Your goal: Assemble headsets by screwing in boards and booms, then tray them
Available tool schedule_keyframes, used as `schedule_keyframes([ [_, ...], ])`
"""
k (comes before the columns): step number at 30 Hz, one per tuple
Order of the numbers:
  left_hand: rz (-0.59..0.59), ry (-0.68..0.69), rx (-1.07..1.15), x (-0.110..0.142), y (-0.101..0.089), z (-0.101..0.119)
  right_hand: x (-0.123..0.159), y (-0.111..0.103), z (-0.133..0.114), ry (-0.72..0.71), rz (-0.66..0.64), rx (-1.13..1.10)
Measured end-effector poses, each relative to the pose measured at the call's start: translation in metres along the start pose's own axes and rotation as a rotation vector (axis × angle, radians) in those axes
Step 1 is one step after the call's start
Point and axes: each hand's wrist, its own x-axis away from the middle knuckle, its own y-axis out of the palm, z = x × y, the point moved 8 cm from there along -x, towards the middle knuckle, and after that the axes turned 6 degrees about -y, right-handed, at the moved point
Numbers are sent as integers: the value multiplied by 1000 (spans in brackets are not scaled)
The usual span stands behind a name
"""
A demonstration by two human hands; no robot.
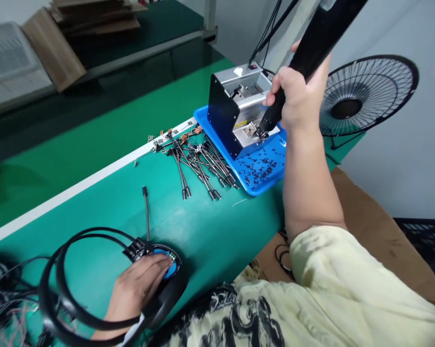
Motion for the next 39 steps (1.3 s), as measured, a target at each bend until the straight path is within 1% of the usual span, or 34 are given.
schedule_keyframes([
  [3, 7, 24, -6, -2, 1, 2, 4, -11, 3, 66, 124, -31],
  [4, 13, 36, -3, -3, 1, 2, 6, -13, 5, 104, 137, -32],
  [6, 56, 57, 10, -5, -1, 4, 13, -14, 3, 160, 137, -65],
  [7, 74, 63, 11, -5, -1, 5, 18, -11, -1, 169, 122, -108],
  [9, 87, 73, 1, -6, -1, 9, 33, 3, -21, 140, 71, -224],
  [11, 88, 72, -8, -5, -1, 14, 54, 28, -52, 83, 32, -334],
  [12, 102, 89, 2, -4, -2, 17, 67, 44, -69, 67, 19, -377],
  [13, 86, 66, 5, -4, 0, 17, 80, 61, -84, 69, 1, -414],
  [14, 87, 60, 13, -4, 1, 18, 93, 81, -99, 83, -24, -457],
  [16, 76, 47, 29, -3, 4, 17, 121, 124, -120, 172, -129, -559],
  [18, 77, 35, 34, -3, 6, 16, 148, 158, -131, 259, -198, -637],
  [19, 79, 27, 32, -3, 7, 15, 160, 172, -133, 289, -222, -641],
  [21, 97, 16, 32, -2, 6, 15, 179, 191, -131, 315, -290, -596],
  [22, 114, 24, 38, -2, 5, 15, 186, 197, -129, 312, -320, -569],
  [24, 138, 41, 58, -1, 3, 16, 194, 203, -126, 291, -346, -556],
  [26, 153, 51, 76, -1, 1, 16, 198, 206, -128, 267, -354, -597],
  [28, 146, 51, 96, -1, 1, 16, 201, 209, -130, 264, -367, -621],
  [32, 129, 44, 155, 1, 4, 13, 206, 214, -129, 307, -402, -526],
  [34, 135, 34, 168, 3, 5, 11, 206, 214, -129, 293, -395, -527],
  [39, 116, 24, 155, 6, 10, 9, 203, 213, -131, 182, -323, -699],
])
